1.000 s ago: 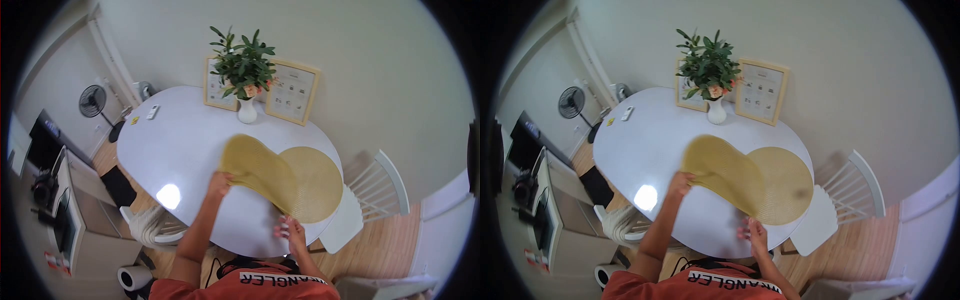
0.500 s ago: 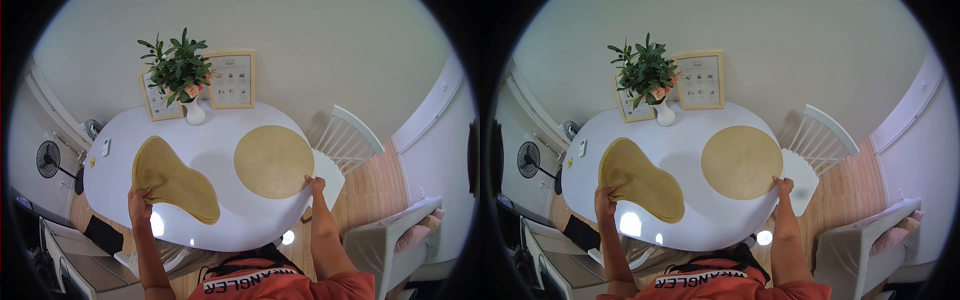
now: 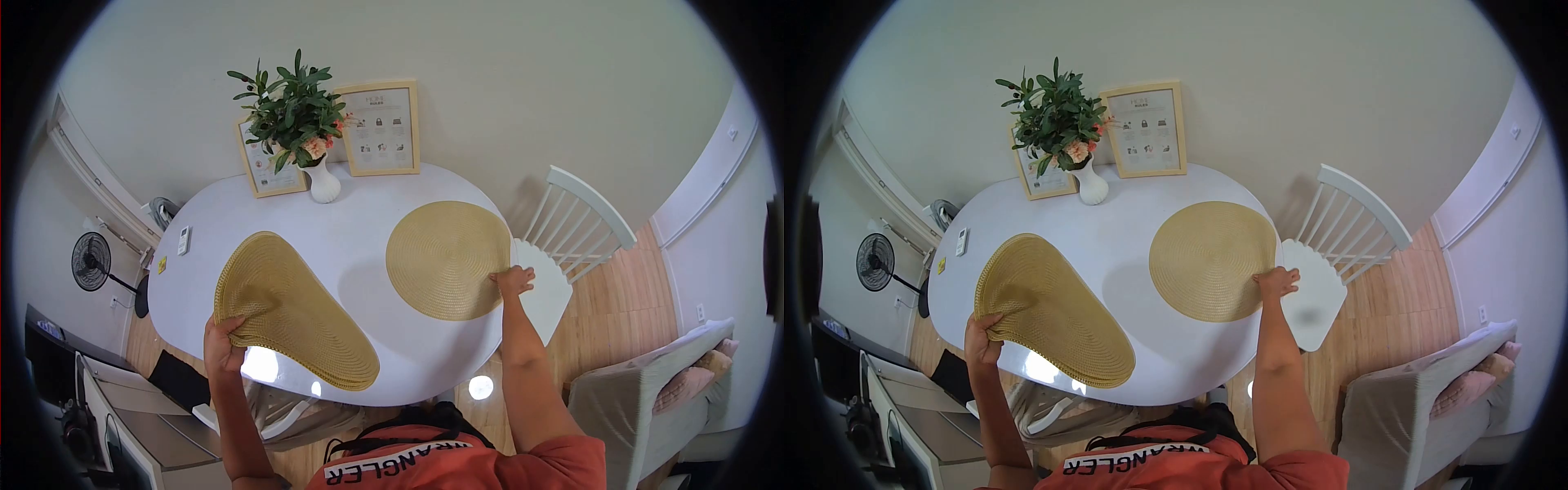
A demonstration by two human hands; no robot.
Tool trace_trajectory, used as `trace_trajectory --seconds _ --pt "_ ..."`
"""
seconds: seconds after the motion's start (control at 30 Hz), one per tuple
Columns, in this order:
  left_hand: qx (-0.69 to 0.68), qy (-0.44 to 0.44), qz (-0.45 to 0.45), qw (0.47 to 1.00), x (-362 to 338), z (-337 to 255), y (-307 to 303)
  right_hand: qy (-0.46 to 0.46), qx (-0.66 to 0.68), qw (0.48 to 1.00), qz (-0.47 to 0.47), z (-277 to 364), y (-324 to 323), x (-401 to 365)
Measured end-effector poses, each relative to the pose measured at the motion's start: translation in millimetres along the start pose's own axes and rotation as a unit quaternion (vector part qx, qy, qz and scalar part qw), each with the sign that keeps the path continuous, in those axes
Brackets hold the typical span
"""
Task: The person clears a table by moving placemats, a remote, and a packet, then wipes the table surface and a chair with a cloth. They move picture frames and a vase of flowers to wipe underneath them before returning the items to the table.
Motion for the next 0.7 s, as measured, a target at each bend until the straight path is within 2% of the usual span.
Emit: trace_trajectory --seconds 0.03,0.1,0.13,0.17,0.23,0.3,0.37,0.4,0.43,0.5,0.57,0.63,0.67,0.7 --pt "-0.006 -0.002 0.000 1.000 -5.6 -2.1 -0.5 0.000 0.001 1.000 0.003 0.9 15.2 8.8" --pt "-0.008 0.007 -0.013 1.000 -19.0 -9.8 -2.4 -0.087 0.126 0.981 0.121 13.1 79.9 35.8" --pt "-0.013 0.017 -0.024 0.999 -26.0 -12.3 -4.1 -0.117 0.291 0.940 0.137 25.5 72.1 23.4" --pt "-0.018 0.020 -0.028 0.999 -31.4 -13.6 -8.5 -0.145 0.446 0.870 0.151 41.6 63.9 7.8" --pt "0.000 0.036 -0.058 0.998 -43.1 -21.0 -23.4 -0.259 0.558 0.776 0.139 83.8 31.1 -17.5" --pt "-0.011 0.057 -0.076 0.995 -53.4 -29.6 -33.0 -0.379 0.531 0.751 0.099 125.7 -94.6 -79.6" --pt "-0.010 0.063 -0.102 0.993 -60.8 -39.6 -63.1 -0.463 0.488 0.711 0.207 157.3 -147.3 -123.4" --pt "-0.001 0.074 -0.149 0.986 -69.9 -46.4 -71.8 -0.477 0.406 0.738 0.249 166.5 -150.3 -144.7" --pt "0.001 0.077 -0.155 0.985 -79.1 -54.2 -65.4 -0.488 0.321 0.759 0.287 171.5 -144.1 -166.0" --pt "-0.023 0.149 -0.239 0.959 -106.7 -78.7 -63.1 -0.681 0.274 0.662 0.151 169.1 -129.2 -224.4" --pt "-0.022 0.148 -0.248 0.957 -128.6 -90.1 -83.5 -0.762 0.169 0.612 0.127 144.6 -106.4 -276.4" --pt "0.009 0.167 -0.256 0.952 -147.9 -102.4 -115.4 -0.821 0.148 0.546 0.072 114.2 -59.2 -306.0" --pt "-0.011 0.185 -0.274 0.944 -155.8 -105.4 -129.3 -0.826 0.152 0.537 0.081 98.2 -33.6 -316.1" --pt "-0.010 0.186 -0.286 0.940 -164.4 -107.7 -136.6 -0.806 0.146 0.546 0.178 85.6 -2.4 -321.9"
Point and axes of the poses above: each hand's wrist, its own x-axis towards the middle knuckle, its own y-axis out of the palm, z = x × y, the point moved 7 cm from there along x, towards the middle knuckle, and after that the axes turned 1 degree about -z, right-handed, at the moved point
